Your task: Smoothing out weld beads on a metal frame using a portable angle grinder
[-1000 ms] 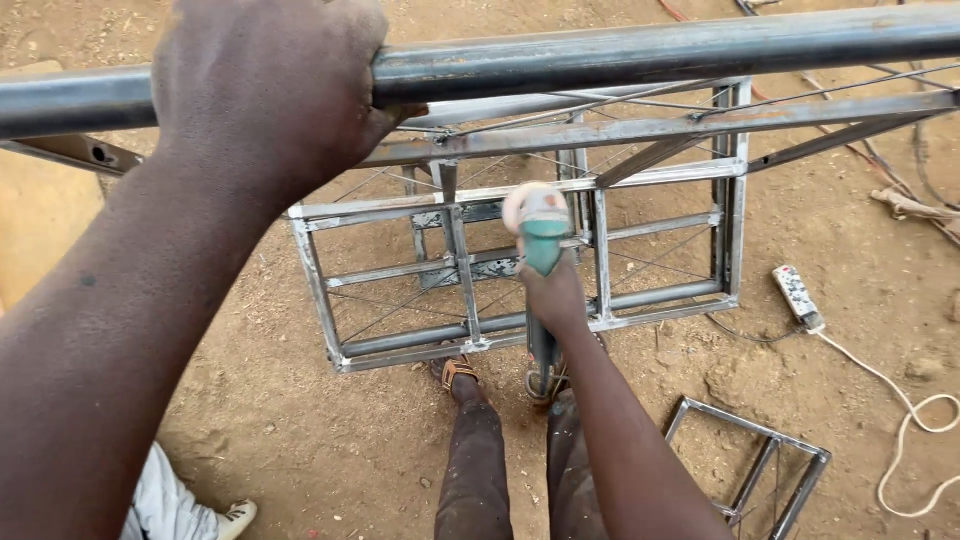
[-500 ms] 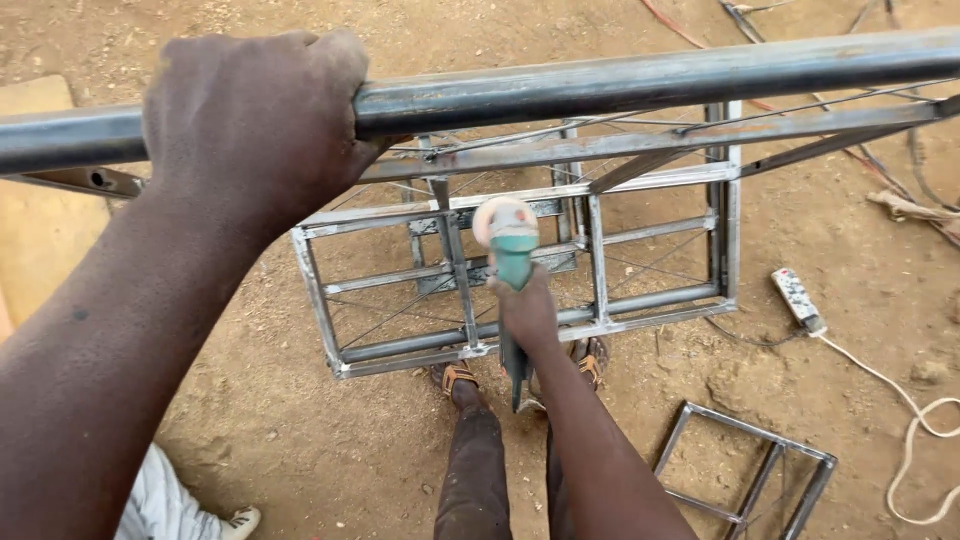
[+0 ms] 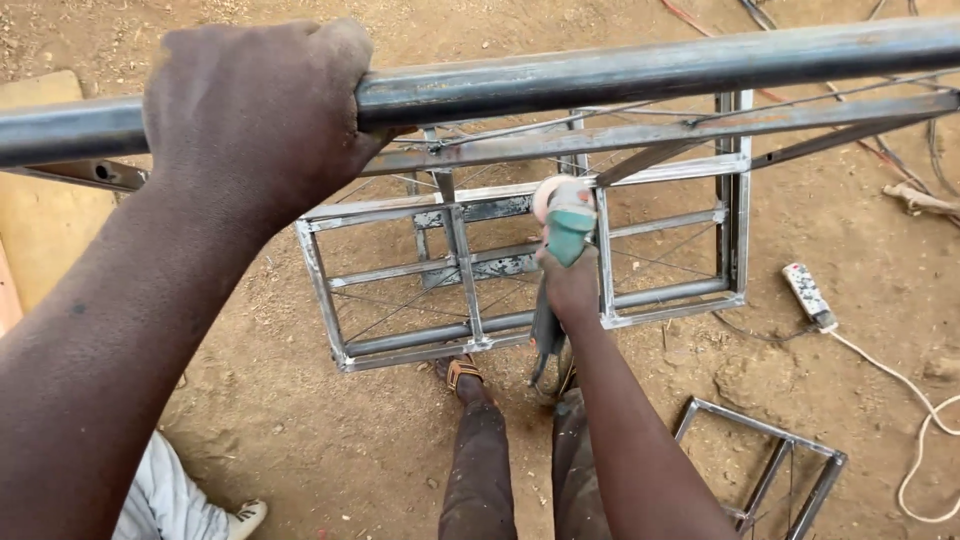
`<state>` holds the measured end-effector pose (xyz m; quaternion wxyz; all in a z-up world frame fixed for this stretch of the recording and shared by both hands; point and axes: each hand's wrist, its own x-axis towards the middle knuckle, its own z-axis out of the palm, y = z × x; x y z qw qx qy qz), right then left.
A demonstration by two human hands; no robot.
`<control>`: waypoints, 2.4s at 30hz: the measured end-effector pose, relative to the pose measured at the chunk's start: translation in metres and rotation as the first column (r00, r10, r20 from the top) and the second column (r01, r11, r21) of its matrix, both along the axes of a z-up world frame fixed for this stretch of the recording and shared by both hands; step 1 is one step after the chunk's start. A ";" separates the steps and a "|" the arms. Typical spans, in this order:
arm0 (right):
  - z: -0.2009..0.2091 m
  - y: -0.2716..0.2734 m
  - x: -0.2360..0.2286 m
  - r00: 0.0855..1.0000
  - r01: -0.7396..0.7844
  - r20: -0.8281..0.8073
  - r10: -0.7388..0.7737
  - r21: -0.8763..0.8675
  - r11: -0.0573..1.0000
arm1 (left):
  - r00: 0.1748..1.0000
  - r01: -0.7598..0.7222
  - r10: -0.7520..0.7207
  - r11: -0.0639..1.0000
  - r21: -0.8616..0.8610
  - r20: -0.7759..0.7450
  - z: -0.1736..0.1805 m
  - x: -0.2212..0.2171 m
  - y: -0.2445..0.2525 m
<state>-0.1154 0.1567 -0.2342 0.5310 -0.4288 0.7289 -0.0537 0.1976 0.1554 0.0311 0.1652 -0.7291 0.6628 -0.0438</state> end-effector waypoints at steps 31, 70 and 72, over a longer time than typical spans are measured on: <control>0.080 0.075 0.048 0.823 -0.565 0.056 0.566 0.187 0.804 | 0.871 -0.022 0.084 0.991 0.131 -0.484 0.041 -0.027 0.032; -0.017 0.091 0.142 0.918 -0.048 0.397 -0.028 0.182 0.982 | 0.944 -0.213 0.247 0.963 0.166 -0.221 0.030 0.035 0.052; -0.018 0.095 0.148 0.919 0.084 0.366 -0.143 0.173 0.981 | 0.945 -0.213 0.244 0.965 0.154 -0.220 0.030 0.037 0.052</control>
